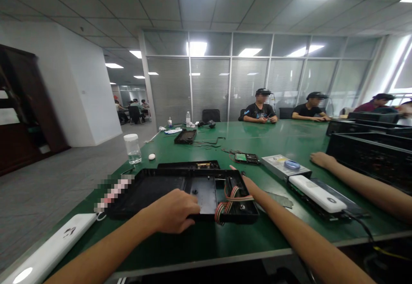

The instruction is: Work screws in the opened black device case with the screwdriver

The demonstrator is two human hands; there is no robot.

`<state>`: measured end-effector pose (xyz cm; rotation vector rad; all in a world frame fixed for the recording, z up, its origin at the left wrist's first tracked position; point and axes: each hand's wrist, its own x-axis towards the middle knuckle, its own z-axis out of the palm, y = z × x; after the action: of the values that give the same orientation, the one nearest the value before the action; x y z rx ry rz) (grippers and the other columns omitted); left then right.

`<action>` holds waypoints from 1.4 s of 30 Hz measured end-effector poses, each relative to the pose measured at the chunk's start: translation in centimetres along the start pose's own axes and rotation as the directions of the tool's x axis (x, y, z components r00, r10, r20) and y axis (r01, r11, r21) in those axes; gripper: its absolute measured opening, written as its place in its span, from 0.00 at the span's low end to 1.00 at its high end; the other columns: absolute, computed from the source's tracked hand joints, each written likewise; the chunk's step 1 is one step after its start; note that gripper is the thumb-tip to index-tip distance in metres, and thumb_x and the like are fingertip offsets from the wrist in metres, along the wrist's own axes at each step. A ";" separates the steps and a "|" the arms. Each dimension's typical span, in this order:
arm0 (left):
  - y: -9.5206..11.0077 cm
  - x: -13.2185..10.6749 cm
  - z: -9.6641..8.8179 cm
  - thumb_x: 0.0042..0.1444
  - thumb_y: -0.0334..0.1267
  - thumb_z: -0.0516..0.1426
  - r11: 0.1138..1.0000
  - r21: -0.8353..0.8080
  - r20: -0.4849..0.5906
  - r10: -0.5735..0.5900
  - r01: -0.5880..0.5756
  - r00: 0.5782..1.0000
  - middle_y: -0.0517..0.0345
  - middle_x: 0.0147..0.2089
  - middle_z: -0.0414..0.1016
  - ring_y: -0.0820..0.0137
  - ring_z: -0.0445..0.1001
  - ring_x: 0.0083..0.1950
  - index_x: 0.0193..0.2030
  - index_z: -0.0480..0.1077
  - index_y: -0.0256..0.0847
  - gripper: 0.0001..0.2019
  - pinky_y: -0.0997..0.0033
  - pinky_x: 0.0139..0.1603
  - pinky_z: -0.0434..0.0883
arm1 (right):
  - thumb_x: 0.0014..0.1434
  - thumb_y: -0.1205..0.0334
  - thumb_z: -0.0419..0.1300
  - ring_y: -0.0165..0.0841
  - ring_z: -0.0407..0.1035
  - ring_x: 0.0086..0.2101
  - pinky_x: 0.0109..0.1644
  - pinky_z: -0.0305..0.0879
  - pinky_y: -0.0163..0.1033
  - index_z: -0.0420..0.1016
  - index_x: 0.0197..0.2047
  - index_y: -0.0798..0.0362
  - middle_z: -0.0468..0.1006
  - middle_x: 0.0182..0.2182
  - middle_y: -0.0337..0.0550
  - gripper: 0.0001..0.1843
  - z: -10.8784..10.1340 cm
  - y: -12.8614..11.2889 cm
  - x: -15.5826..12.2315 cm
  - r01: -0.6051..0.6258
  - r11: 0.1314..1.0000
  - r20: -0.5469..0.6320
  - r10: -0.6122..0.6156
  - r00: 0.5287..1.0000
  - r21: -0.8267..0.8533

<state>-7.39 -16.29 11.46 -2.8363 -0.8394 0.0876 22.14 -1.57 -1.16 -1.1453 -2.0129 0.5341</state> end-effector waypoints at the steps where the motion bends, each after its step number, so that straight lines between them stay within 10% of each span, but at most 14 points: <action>1: 0.4 -0.4 0.5 0.50 0.37 0.55 1.000 -0.014 0.018 -0.002 0.003 1.000 0.58 0.34 0.70 0.69 0.70 0.35 0.34 0.67 0.41 0.05 0.72 0.35 0.66 | 0.51 0.64 0.54 0.40 0.63 0.47 0.52 0.55 0.43 0.67 0.49 0.54 0.69 0.47 0.49 0.20 -0.9 0.9 -0.1 -0.012 0.993 0.007 0.013 1.000 -0.114; 6: 1.1 -0.8 3.6 0.48 0.38 0.57 0.997 -0.059 0.101 -0.047 0.053 0.994 0.57 0.35 0.71 0.67 0.71 0.36 0.33 0.68 0.41 0.06 0.71 0.35 0.66 | 0.53 0.63 0.53 0.40 0.65 0.44 0.46 0.57 0.40 0.72 0.41 0.54 0.73 0.40 0.51 0.12 -5.1 5.0 0.2 -0.157 0.795 0.002 0.195 0.981 -0.586; 13: -3.0 2.6 4.6 0.44 0.56 0.56 0.942 -0.201 0.273 -0.209 0.268 0.939 0.55 0.31 0.73 0.66 0.71 0.31 0.35 0.71 0.40 0.20 0.73 0.28 0.64 | 0.58 0.50 0.44 0.31 0.66 0.24 0.29 0.58 0.33 0.69 0.34 0.56 0.72 0.23 0.41 0.21 -2.1 3.0 0.5 -0.134 0.946 0.025 0.148 0.989 -0.296; 18: -8.0 7.5 5.9 0.52 0.46 0.54 0.954 -0.208 -0.101 -0.243 0.218 0.965 0.50 0.45 0.69 0.64 0.67 0.46 0.48 0.64 0.38 0.19 0.69 0.45 0.63 | 0.56 0.50 0.48 0.33 0.68 0.32 0.34 0.57 0.33 0.71 0.32 0.53 0.75 0.30 0.44 0.17 -0.1 0.4 0.5 -0.002 0.848 0.119 0.076 0.990 -0.529; 26: -9.7 9.4 11.2 0.54 0.35 0.52 0.940 -0.301 -0.205 -0.228 0.160 0.952 0.54 0.49 0.67 0.67 0.66 0.49 0.55 0.57 0.42 0.21 0.68 0.51 0.62 | 0.55 0.50 0.49 0.38 0.69 0.37 0.36 0.59 0.37 0.73 0.39 0.51 0.75 0.36 0.50 0.18 -3.4 1.0 0.0 -0.186 0.625 0.079 0.372 0.925 -0.758; 42: -9.6 10.2 11.2 0.54 0.29 0.52 0.985 0.171 -0.245 0.053 -0.010 0.968 0.50 0.46 0.65 0.66 0.63 0.47 0.34 0.71 0.36 0.06 0.67 0.44 0.63 | 0.54 0.48 0.51 0.36 0.69 0.33 0.32 0.56 0.34 0.74 0.35 0.50 0.76 0.32 0.47 0.17 -3.3 2.1 0.0 -0.187 0.736 0.029 0.270 0.962 -0.651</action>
<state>-5.13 -1.10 2.21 -2.6302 -0.6966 -0.1818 25.84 -0.49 -0.39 -1.8320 -2.2472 -0.0053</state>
